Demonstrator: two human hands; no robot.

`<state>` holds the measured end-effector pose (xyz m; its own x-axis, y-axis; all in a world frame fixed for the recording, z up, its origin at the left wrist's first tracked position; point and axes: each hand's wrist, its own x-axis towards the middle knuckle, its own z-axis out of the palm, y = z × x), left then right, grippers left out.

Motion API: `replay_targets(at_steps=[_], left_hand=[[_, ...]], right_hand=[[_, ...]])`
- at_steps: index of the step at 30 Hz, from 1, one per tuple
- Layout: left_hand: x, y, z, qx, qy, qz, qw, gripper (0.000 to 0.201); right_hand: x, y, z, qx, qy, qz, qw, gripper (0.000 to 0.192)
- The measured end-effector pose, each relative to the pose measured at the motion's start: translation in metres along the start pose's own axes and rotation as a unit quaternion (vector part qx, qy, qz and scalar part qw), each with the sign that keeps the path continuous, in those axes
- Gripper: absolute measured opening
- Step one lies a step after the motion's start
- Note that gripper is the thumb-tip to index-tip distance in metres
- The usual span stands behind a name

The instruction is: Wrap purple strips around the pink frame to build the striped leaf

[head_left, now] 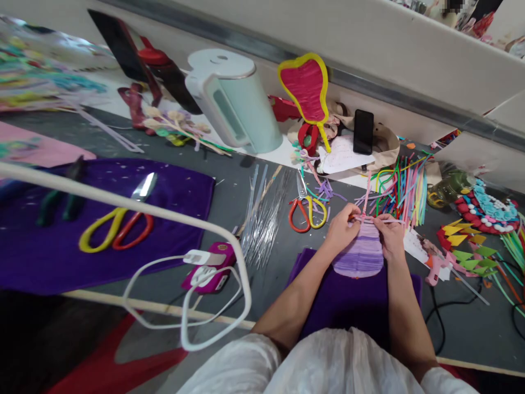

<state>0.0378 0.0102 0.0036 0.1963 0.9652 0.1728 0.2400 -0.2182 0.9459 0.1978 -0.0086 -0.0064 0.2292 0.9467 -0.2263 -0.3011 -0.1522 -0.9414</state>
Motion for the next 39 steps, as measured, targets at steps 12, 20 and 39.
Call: replay_targets(at_steps=[12,20,39], left_hand=[[0.003,-0.005,0.0,-0.034,0.002,0.001,0.999,0.019],[0.006,-0.003,-0.004,-0.11,-0.025,-0.026,0.993,0.017],[0.0,0.006,0.0,-0.01,0.028,0.063,0.998,0.006]], right_hand=[[-0.001,0.002,-0.001,-0.007,-0.056,0.035,0.998,0.033],[-0.005,-0.003,0.005,-0.013,-0.086,0.031,0.996,0.034],[-0.005,-0.008,-0.005,-0.021,-0.114,0.037,0.993,0.036]])
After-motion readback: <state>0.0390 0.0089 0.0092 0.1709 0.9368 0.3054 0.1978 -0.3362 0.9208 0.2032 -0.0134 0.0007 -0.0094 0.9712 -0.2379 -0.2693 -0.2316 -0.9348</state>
